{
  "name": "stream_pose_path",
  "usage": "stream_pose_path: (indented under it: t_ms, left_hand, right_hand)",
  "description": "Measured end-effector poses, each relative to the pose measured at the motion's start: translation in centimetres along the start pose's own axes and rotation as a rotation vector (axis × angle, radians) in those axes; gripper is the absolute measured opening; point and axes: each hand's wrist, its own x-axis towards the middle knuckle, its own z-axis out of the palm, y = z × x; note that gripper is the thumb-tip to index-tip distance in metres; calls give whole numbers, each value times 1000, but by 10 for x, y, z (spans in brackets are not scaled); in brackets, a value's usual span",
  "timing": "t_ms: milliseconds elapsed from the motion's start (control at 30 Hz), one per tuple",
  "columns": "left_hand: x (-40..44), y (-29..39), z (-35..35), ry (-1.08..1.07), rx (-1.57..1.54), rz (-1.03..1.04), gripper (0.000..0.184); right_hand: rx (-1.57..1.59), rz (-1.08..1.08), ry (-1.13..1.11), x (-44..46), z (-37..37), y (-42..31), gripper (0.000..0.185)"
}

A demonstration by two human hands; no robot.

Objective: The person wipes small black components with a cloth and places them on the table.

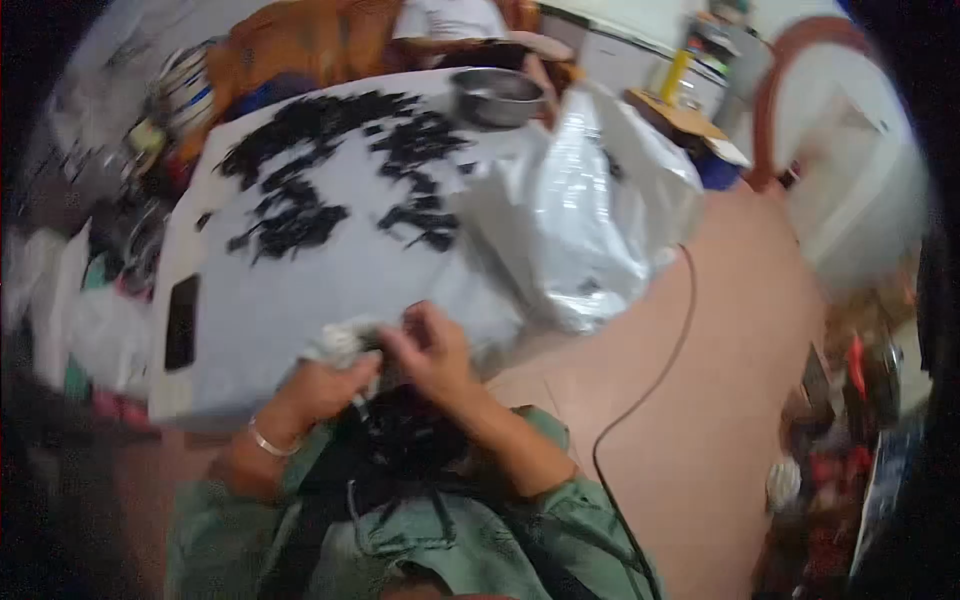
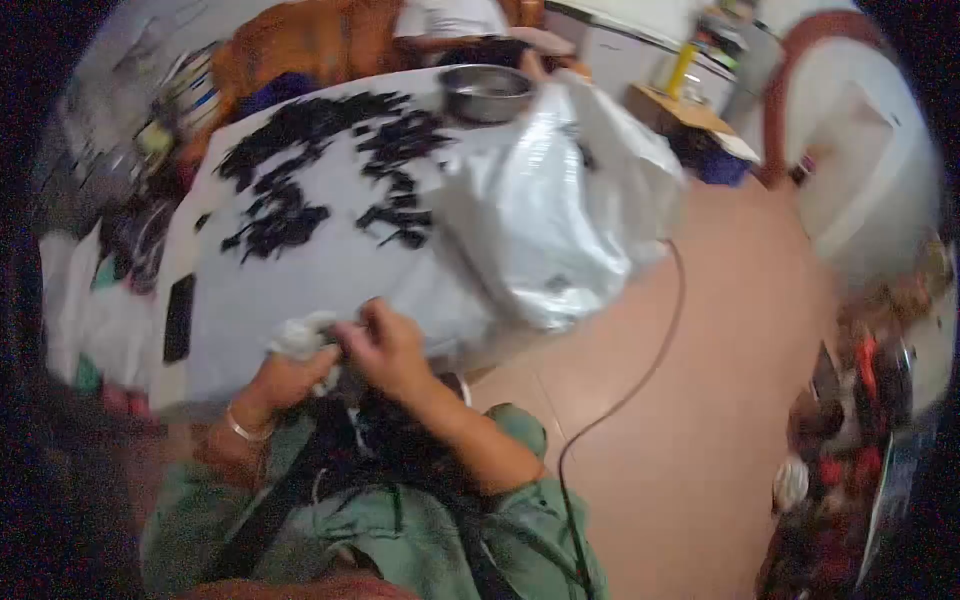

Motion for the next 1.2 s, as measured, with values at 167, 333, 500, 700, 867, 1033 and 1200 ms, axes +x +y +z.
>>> stream_pose_path:
  t_ms: [167,333,500,700,867,1033,1200]
  left_hand:
    - [2,-6,1,34,410,138,30]
    - [7,-11,-7,125,-75,53,25]
    - [8,-12,-9,85,-84,81,27]
    - [11,-13,-5,207,632,378,28]
    - [8,-18,-5,286,940,547,26]
    - [7,-22,-2,316,488,458,11]
    - [5,-7,-4,209,997,456,14]
  right_hand:
    - [251,184,-203,6,-1,-2,20]
    - [119,76,-329,8,-5,1,22]
    - [96,64,-377,6,3,-1,24]
    - [208,154,-347,-2,20,14,28]
    - [259,208,-279,-8,34,23,29]
    - [192,149,-377,-3,22,12,28]
    - [211,146,-277,-6,27,-1,28]
